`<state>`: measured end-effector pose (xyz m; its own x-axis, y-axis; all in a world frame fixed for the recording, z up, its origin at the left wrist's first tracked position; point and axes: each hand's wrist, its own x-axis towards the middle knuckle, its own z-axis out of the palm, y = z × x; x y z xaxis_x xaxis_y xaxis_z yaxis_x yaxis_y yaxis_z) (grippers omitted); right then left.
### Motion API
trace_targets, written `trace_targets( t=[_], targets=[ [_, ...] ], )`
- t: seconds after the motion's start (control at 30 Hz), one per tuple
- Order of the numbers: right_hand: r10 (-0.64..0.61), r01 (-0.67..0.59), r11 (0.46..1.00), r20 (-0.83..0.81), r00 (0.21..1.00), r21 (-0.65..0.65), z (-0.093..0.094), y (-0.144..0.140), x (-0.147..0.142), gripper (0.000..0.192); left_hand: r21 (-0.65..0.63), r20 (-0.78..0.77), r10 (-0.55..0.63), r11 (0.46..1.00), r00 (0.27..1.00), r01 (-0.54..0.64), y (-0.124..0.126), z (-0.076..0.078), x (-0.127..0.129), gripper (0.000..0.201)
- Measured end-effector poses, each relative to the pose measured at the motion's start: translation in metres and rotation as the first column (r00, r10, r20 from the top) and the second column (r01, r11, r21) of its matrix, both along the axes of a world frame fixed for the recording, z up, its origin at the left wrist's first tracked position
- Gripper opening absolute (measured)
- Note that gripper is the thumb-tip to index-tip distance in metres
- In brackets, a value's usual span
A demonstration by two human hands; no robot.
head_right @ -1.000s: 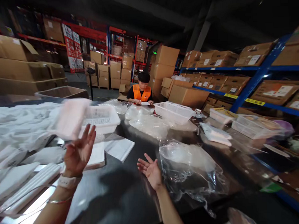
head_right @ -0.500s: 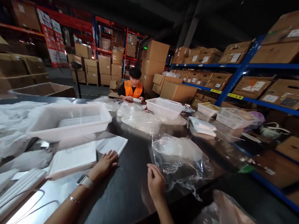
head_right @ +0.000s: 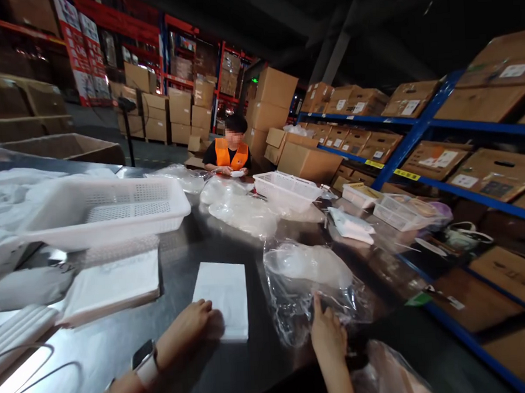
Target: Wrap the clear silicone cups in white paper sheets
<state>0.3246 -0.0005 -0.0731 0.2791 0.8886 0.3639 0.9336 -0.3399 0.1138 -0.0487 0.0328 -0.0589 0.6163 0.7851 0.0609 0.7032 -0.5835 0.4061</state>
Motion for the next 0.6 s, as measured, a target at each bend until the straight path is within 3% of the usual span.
trace_targets(
  t=[0.07, 0.2, 0.37, 0.6],
  targets=[
    [0.042, -0.042, 0.999, 0.027, 0.999, 0.002, -0.001, 0.011, -0.007, 0.055, -0.002, -0.044, 0.014, 1.000, 0.999, -0.014, 0.000, 0.000, -0.003, 0.031],
    [0.246, -0.233, 0.958, -0.056, 0.968, 0.169, -0.012, 0.043, -0.005, 0.053, -0.017, -0.069, 0.038, 0.999, 0.997, -0.039, 0.001, 0.003, -0.008, 0.032],
    [0.436, -0.436, 0.898, 0.004, 0.900, 0.061, -0.003, 0.094, -0.006, 0.035, -0.038, -0.062, 0.042, 0.998, 0.997, -0.045, 0.001, 0.009, -0.007, 0.027],
    [0.156, -0.156, 0.988, -0.025, 0.987, 0.003, 0.034, 0.152, -0.045, 0.048, -0.054, -0.030, 0.028, 0.998, 0.999, -0.029, 0.004, 0.006, -0.007, 0.023]
  ],
)
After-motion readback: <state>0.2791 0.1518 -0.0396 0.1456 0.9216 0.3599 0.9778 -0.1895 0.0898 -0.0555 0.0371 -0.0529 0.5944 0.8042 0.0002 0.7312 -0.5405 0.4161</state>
